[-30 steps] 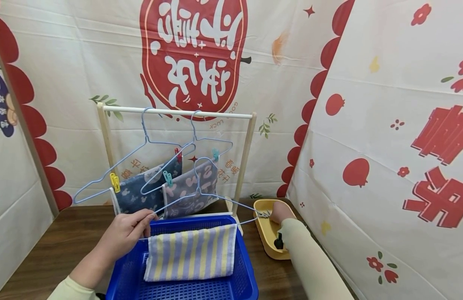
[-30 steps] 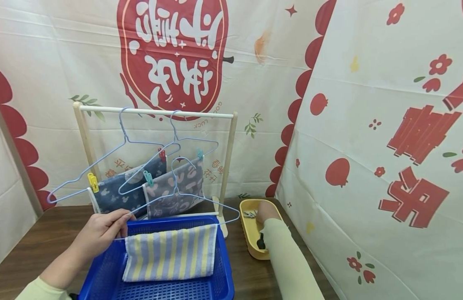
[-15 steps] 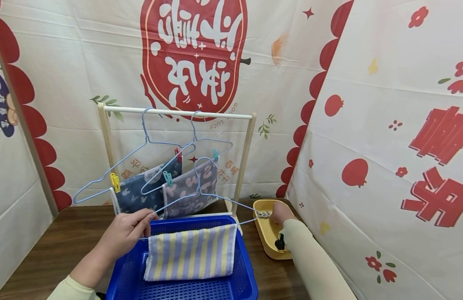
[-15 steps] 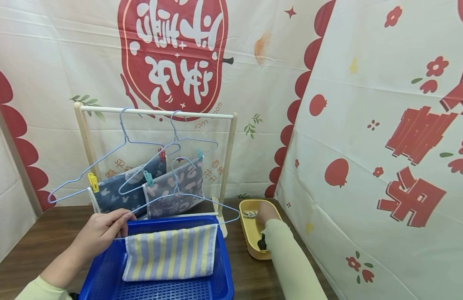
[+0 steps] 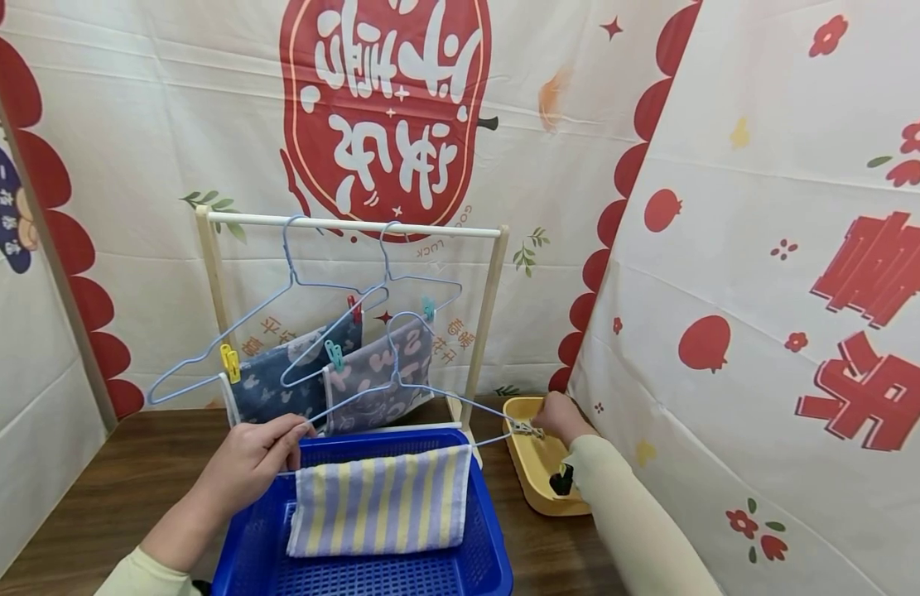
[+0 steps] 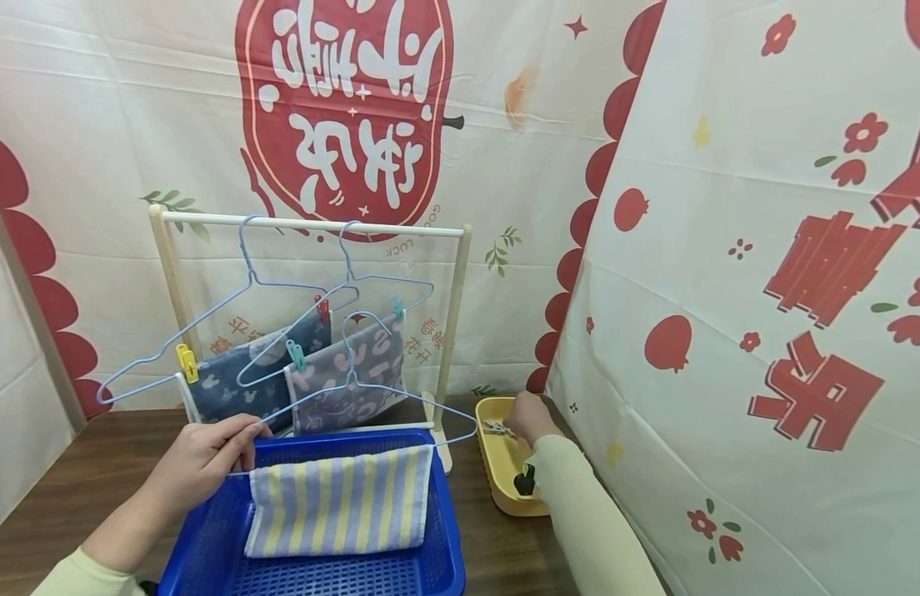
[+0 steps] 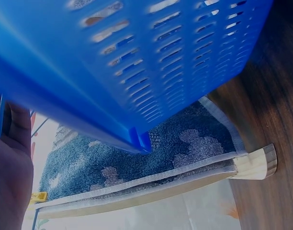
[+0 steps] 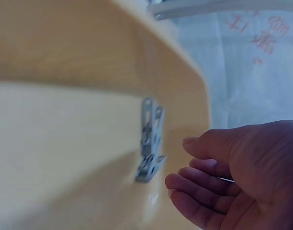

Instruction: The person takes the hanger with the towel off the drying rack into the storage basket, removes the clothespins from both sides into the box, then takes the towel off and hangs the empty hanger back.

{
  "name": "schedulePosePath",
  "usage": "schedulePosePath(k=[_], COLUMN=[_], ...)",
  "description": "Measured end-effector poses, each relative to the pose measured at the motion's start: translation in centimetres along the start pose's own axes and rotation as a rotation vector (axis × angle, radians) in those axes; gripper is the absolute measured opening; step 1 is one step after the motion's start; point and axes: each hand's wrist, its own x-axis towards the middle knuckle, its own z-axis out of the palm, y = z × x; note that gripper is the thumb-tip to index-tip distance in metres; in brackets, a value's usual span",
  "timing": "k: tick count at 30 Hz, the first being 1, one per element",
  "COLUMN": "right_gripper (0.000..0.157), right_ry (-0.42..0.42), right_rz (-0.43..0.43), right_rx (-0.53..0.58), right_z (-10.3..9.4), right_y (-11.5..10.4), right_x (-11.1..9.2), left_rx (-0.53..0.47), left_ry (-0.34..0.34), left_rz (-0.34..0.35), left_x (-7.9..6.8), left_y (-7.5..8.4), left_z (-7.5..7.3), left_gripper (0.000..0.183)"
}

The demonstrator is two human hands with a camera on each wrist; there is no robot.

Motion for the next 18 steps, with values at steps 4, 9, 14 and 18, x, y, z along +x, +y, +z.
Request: schedulePosePath(k=[4, 9, 14, 18], right_gripper=[0.024, 0.014, 0.011, 0.013], right_ry=[0.031, 0.082, 0.122, 0.166], right_rz=[-0.039, -0.061, -0.099, -0.122], right_rx=[0.035, 0.073, 0.105, 0.118], right_z=[-0.8, -1.8, -2.6, -3.1], right_y=[-0.9, -2.6, -4.2, -5.5], right_x=[-0.3, -1.1, -1.9, -2.6], left_rx=[-0.007, -0.006, -0.003, -0.007], left_ry=[-0.004, -0.007, -0.005, -0.009], left_rz=[-0.005, -0.01, -0.007, -0.005], left_x=[0.0, 0.1, 0.0, 0.0], left_y=[0.1, 0.0, -0.1, -0.1], left_z=[0.0, 0.0, 0.0, 0.0], left_gripper=[0.033, 0.031, 0.034, 0.034])
